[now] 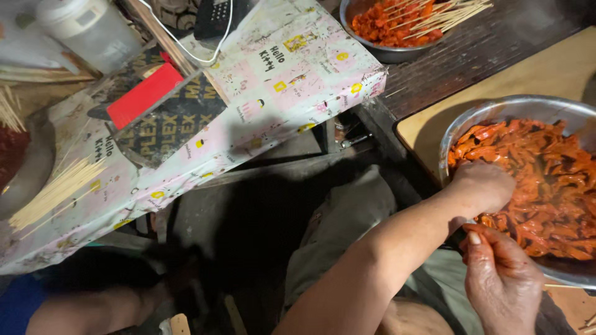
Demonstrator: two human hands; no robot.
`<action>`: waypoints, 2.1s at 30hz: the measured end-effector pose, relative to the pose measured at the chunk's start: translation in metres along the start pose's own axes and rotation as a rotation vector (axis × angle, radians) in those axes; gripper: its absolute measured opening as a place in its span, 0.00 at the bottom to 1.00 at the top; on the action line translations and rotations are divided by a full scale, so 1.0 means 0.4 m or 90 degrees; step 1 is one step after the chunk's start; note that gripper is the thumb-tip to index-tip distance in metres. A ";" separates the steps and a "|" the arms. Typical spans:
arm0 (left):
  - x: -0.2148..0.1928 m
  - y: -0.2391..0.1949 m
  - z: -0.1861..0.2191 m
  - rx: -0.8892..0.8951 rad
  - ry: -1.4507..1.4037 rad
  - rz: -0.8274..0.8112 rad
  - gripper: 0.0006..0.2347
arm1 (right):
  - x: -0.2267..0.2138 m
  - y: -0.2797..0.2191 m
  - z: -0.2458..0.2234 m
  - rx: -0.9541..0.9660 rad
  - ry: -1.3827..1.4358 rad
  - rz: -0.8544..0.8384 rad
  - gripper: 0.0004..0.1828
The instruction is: The person is skewering pieces of marinated meat by hand, taking them from a metal bowl and placing the finished skewers onto trays and into other containers.
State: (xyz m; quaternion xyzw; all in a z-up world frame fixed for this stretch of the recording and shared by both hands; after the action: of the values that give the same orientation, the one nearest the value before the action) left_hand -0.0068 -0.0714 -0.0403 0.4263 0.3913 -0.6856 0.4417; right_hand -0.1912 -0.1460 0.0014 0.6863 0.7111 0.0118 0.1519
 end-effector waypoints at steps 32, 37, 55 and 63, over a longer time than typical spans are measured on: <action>-0.036 -0.037 -0.058 0.182 0.061 0.046 0.09 | -0.244 -0.047 0.101 0.083 -0.282 0.302 0.14; -0.089 -0.064 -0.019 0.158 0.034 0.043 0.11 | -0.272 -0.052 0.153 0.161 -0.254 0.310 0.15; -0.102 -0.002 0.031 0.403 -0.041 0.029 0.30 | -0.243 0.044 0.011 0.114 -0.297 0.269 0.15; -0.020 0.138 0.169 0.360 0.222 -0.184 0.17 | -0.230 -0.022 -0.018 0.132 -0.260 0.239 0.13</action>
State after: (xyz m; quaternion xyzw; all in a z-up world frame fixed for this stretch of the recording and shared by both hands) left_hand 0.0310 -0.1477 -0.0194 0.5828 0.3120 -0.7387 0.1317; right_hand -0.2005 -0.2354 0.0246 0.8061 0.5235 -0.1714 0.2163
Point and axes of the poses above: each hand's wrist, its own y-axis towards the middle knuckle, its own x-axis out of the palm, z = x × y, the point moved 2 cm from there along y, towards the middle knuckle
